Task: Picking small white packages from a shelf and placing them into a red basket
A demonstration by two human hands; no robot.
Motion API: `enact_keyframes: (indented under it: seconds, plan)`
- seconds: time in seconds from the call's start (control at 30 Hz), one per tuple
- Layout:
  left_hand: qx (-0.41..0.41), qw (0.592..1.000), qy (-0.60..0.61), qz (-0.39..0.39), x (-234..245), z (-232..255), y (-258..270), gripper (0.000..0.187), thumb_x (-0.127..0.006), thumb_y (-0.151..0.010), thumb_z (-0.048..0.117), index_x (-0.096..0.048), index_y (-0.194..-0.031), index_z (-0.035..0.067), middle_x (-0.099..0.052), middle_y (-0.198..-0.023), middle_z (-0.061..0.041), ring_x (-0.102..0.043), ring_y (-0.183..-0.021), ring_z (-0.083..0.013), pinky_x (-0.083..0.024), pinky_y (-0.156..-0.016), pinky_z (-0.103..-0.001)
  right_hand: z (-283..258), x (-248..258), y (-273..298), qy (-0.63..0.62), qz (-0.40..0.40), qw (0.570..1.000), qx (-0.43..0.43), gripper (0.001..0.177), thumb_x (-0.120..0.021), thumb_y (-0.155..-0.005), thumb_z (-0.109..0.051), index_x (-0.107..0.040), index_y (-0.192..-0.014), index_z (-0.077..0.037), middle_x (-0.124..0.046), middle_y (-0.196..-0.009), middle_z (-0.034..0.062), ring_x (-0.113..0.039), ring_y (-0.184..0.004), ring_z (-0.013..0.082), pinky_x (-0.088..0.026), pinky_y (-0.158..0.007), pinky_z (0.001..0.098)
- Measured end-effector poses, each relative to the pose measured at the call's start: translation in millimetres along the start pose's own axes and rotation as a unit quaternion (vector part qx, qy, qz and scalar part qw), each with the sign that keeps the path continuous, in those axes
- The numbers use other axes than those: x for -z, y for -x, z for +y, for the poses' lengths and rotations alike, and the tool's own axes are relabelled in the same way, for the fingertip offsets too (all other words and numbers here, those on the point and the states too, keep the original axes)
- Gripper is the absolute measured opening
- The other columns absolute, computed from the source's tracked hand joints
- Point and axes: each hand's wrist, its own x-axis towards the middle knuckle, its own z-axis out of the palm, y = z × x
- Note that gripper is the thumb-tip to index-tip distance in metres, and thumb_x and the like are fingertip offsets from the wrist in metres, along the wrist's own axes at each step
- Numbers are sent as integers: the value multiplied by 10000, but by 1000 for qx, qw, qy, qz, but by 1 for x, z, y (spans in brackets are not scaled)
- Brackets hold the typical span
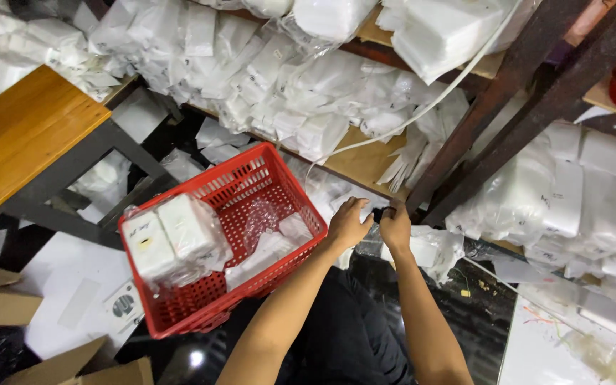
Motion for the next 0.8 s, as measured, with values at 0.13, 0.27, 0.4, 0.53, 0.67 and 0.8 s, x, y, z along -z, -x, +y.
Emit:
enact_keyframes:
  seconds: [0.13,0.27,0.4,0.53,0.67,0.8]
  plan:
    - [-6,1000,10,-24,-23,11,-45,460,-681,-864,244,-583,-1273,56,-616,-1151,-165,-626,-1134,-388,-548,-958,-515,-26,15,-14,16,-2,1000,-17,417,-510,-981,-181,-557,-1356,-5,-654,-1225,304,-569,-1255,462,-449,-1062,582]
    - [25,998,23,-45,-75,-3,-97,639,-708,-812,278,-506,-1371,42,-547,-1269,-176,-568,-1242,-382,-519,-1019,-467,-29,13,-19,-51,-19,998,10,570,-479,-932,-72,-435,-1497,-8,-507,-1429,359,-445,-1377,472,-357,-1169,568]
    - [-9,998,61,-20,-89,3,-125,678,-725,-769,215,-499,-1375,10,-549,-1256,-256,-563,-1219,-471,-502,-1037,-543,-17,2,-37,-98,-10,995,31,664,-480,-900,5,-326,-1545,36,-428,-1470,396,-378,-1410,499,-299,-1201,589]
    - [-37,998,37,-28,-84,10,-138,766,-683,-715,317,-507,-1398,19,-551,-1310,-260,-566,-1251,-463,-492,-1065,-504,25,-20,-61,-173,-1,984,40,630,-497,-880,69,-417,-1501,-8,-513,-1402,321,-474,-1347,424,-379,-1135,555]
    - [-11,996,74,-53,-71,24,-144,682,-603,-785,334,-532,-1389,23,-616,-1218,-292,-619,-1158,-490,-520,-988,-551,94,-49,-86,-163,-19,985,55,293,-512,-927,61,-696,-1114,-71,-664,-918,111,-666,-862,249,-572,-810,430]
    - [-5,995,82,-60,-84,-14,-163,451,-603,-876,242,-654,-1267,22,-702,-1125,-270,-675,-1089,-453,-572,-912,-509,67,-44,-86,-194,-19,980,35,369,-491,-973,23,-607,-1312,-64,-637,-1098,210,-658,-986,292,-602,-830,402]
